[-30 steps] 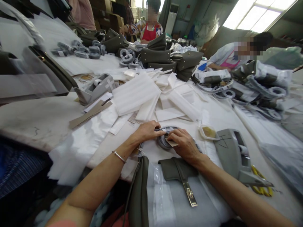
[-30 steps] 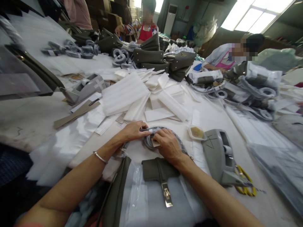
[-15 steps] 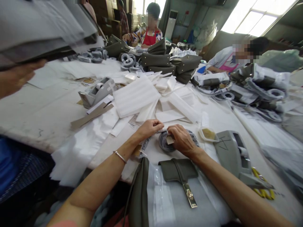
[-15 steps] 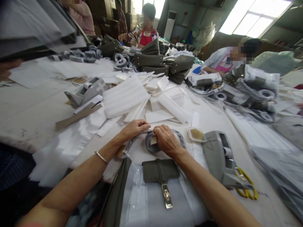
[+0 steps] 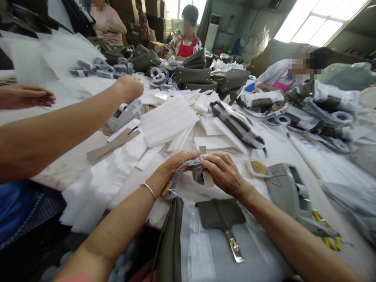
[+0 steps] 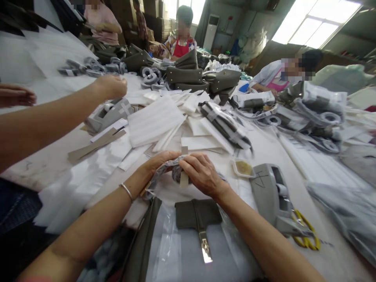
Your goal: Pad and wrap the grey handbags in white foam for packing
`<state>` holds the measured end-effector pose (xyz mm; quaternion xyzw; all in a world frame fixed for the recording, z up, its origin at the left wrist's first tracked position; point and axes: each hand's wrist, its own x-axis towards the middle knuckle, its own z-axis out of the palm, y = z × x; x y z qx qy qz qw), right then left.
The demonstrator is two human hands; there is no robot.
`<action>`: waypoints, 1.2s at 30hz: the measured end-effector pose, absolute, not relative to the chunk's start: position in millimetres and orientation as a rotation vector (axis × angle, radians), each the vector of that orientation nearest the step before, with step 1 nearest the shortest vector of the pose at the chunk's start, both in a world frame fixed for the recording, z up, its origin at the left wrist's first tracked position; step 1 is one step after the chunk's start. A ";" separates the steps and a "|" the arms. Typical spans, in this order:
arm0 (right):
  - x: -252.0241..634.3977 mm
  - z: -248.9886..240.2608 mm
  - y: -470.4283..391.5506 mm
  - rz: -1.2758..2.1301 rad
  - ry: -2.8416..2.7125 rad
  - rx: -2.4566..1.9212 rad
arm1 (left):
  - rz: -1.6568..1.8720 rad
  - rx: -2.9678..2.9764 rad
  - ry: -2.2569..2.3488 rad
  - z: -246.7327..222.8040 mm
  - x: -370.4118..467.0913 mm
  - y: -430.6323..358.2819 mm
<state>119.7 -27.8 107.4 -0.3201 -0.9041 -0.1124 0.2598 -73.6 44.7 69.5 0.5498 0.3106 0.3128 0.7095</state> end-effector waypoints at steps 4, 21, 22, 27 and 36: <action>120.0 110.0 -28.3 -0.283 -2.447 -0.826 | 0.676 1.162 0.662 74.3 -75.5 40.3; 100.6 128.0 -32.3 0.789 -1.697 -1.481 | 0.828 1.637 0.793 98.2 -85.6 18.1; 102.0 128.8 -31.3 0.920 -1.637 -1.501 | 0.817 1.660 0.787 100.0 -85.7 15.8; 107.8 135.0 -29.2 1.610 -1.425 -1.420 | 0.784 1.718 0.751 112.4 -88.0 2.4; 105.7 128.1 -34.8 1.585 -1.477 -1.344 | 0.726 1.938 0.868 120.7 -97.6 -13.6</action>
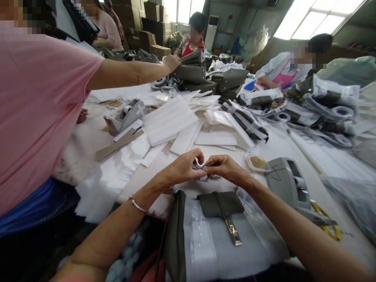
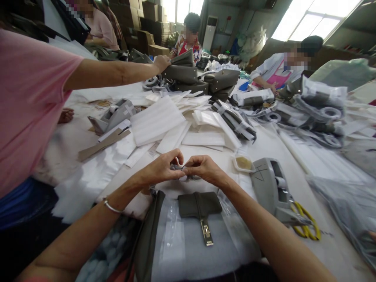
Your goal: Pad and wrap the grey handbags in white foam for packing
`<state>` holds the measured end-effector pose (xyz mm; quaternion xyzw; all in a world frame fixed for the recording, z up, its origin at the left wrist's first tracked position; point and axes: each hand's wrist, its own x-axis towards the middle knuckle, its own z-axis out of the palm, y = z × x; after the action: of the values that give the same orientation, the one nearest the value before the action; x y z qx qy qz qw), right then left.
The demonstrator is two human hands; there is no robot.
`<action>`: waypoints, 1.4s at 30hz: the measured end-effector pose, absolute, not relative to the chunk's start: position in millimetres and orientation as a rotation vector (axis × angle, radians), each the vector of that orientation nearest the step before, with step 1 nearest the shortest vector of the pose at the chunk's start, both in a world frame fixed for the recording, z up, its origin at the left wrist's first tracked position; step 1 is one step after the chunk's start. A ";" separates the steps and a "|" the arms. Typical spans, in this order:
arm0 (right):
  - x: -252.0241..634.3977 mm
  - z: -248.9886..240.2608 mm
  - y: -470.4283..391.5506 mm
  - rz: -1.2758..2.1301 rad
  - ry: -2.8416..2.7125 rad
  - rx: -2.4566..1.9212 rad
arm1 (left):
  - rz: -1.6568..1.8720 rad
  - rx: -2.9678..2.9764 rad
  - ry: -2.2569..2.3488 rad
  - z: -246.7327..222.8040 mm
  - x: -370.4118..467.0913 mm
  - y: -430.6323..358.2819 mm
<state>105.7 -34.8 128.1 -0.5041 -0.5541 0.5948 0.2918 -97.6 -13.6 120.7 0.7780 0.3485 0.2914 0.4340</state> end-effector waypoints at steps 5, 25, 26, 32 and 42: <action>101.9 127.0 -38.0 1.330 -1.647 -1.316 | 0.574 1.975 1.000 117.0 -100.4 -13.3; 75.6 123.5 -53.2 -0.343 -2.583 -1.423 | 0.834 1.153 0.914 84.5 -92.6 8.9; 71.5 122.0 -57.8 -0.379 -2.598 -1.426 | 0.841 1.109 0.901 81.2 -94.0 10.8; 52.7 104.3 -74.2 -0.475 -2.574 -1.592 | 0.836 0.965 0.795 71.5 -102.6 14.9; 102.3 135.1 -69.6 0.156 -2.198 -1.495 | 0.833 0.914 0.804 72.9 -108.2 15.7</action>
<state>102.3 -69.6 135.1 -0.5456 -0.8018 0.0568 0.2371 -108.2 15.7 72.9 0.4165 0.3667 0.3798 0.7402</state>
